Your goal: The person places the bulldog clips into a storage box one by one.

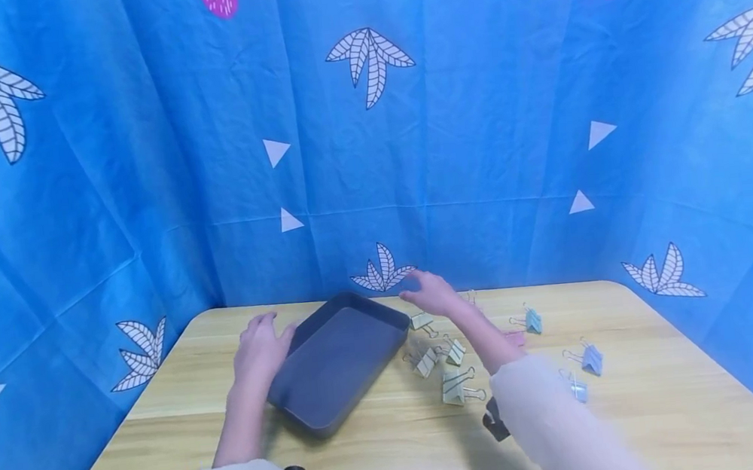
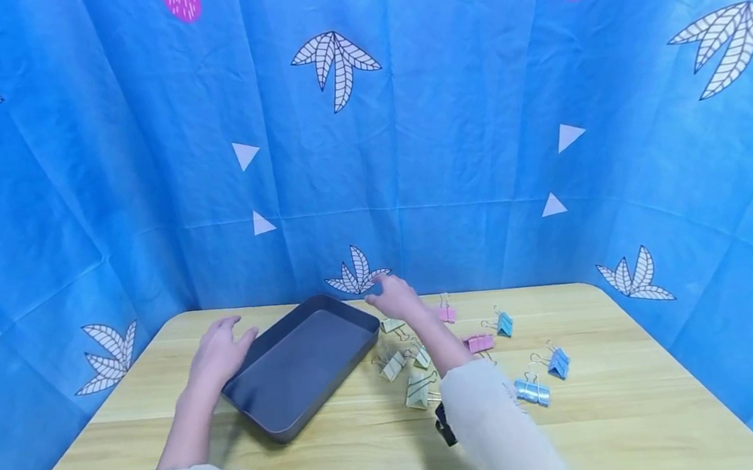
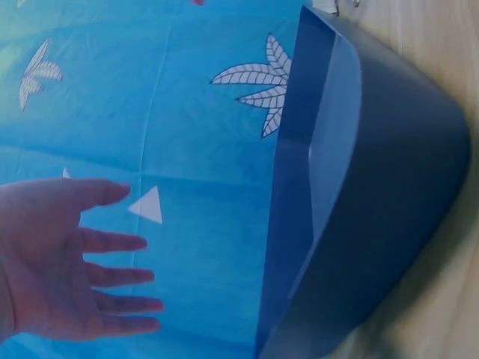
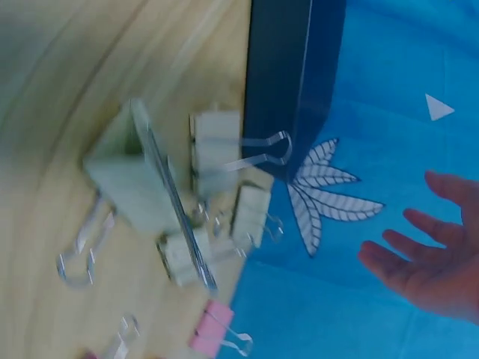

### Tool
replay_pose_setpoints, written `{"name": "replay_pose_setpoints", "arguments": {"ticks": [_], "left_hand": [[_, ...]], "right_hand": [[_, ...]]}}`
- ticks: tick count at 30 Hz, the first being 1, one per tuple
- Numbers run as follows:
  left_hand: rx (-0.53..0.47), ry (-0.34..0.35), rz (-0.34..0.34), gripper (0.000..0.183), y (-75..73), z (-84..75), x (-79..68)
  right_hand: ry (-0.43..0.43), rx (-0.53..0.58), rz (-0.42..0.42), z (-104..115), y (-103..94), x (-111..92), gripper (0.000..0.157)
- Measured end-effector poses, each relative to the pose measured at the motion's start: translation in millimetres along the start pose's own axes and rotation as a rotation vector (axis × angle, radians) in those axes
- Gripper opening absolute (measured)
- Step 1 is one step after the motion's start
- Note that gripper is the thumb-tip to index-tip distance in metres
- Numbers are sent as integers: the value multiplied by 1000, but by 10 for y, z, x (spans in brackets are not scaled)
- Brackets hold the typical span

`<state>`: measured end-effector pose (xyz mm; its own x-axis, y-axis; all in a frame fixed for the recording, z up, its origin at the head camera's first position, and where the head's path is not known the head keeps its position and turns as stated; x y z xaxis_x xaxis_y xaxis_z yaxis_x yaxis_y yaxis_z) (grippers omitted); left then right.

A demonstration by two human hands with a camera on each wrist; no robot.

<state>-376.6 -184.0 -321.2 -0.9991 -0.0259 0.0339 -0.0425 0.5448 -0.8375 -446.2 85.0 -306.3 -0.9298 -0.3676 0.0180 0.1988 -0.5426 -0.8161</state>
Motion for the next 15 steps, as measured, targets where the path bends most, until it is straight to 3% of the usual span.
{"name": "replay_pose_setpoints", "arguments": {"ticks": [10,15], "left_hand": [[-169,-120,39,51,131,429,-171],[-220,-207,90,52,228,632,-227]], "right_hand": [[117,218,-28,-235,349,165,45],[170,227,-36,-339,501,160,41]]}}
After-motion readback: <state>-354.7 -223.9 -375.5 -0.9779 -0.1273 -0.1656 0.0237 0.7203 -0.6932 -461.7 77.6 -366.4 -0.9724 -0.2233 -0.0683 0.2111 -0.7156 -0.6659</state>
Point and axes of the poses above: each hand's wrist, its own x-axis towards the middle knuckle, its own y-axis out of the palm, z = x × y, the point moved 10 cm from there along x, towards the middle knuckle, and after that the axes turned 9 degrees about z, right-handed, at the moved point
